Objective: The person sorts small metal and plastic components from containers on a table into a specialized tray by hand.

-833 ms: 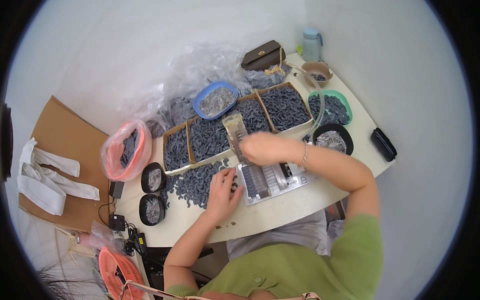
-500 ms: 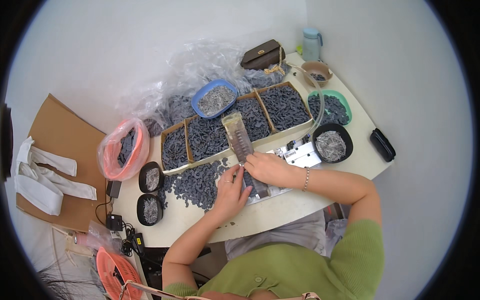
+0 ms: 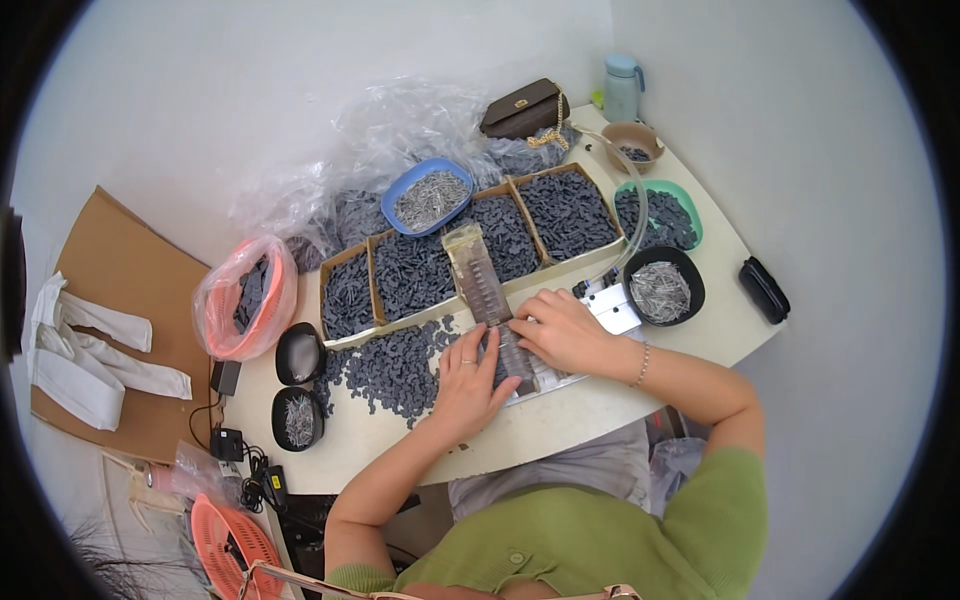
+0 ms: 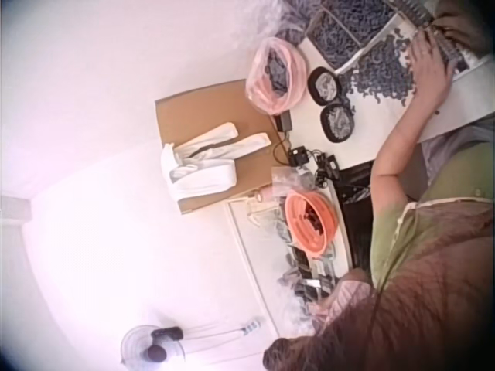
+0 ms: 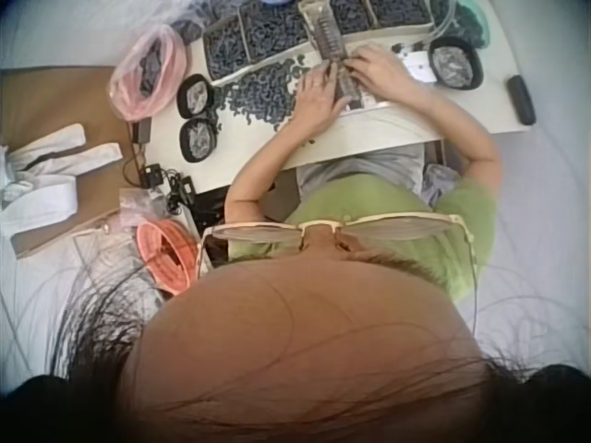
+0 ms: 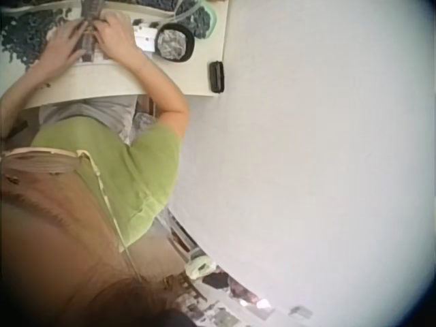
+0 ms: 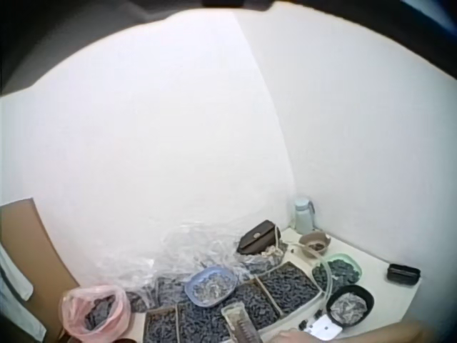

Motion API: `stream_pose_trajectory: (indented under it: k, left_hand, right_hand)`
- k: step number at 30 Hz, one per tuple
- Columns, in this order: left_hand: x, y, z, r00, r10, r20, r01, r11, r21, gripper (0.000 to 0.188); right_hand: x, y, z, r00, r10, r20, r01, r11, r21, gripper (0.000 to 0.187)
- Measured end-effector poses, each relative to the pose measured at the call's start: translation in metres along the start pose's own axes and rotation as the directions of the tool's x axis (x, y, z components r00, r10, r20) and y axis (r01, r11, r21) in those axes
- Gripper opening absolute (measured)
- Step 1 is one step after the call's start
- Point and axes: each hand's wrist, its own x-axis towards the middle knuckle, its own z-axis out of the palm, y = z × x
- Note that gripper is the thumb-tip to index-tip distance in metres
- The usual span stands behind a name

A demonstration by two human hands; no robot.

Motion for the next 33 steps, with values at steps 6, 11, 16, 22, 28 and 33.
stream_pose_trajectory:
  k: [6, 11, 16, 22, 28, 33]
  left_hand:
    - [0.002, 0.002, -0.005, 0.999, -0.034, -0.042, 0.031, 0.997, -0.073, 0.066]
    - [0.006, -0.008, -0.013, 0.997, -0.037, -0.073, 0.027, 0.991, -0.131, 0.051]
    - [0.009, -0.013, -0.015, 0.99, 0.079, -0.115, -0.089, 0.992, -0.085, 0.043]
    - [0.007, -0.009, -0.007, 0.989, 0.093, -0.115, -0.098, 0.994, -0.044, 0.045]
    - [0.005, -0.005, -0.001, 0.994, 0.068, -0.087, -0.071, 0.997, -0.038, 0.054]
    - [-0.001, 0.001, 0.001, 0.999, 0.03, -0.04, -0.03, 1.0, 0.007, 0.065]
  right_hand:
    - [-0.011, -0.009, 0.006, 0.998, -0.028, -0.052, 0.022, 0.993, -0.12, 0.031]
    - [-0.004, 0.002, 0.011, 1.0, 0.001, -0.021, -0.001, 1.0, -0.015, 0.029]
    - [0.015, 0.016, 0.004, 0.985, 0.012, 0.172, -0.026, 0.997, 0.076, 0.018]
    - [0.022, 0.018, 0.007, 0.968, -0.063, 0.243, 0.064, 0.998, 0.005, 0.018]
    - [0.037, 0.025, -0.006, 0.957, -0.113, 0.269, 0.133, 0.989, -0.06, 0.016]
    - [0.114, 0.047, -0.038, 0.984, -0.136, -0.117, 0.14, 0.99, 0.026, 0.011]
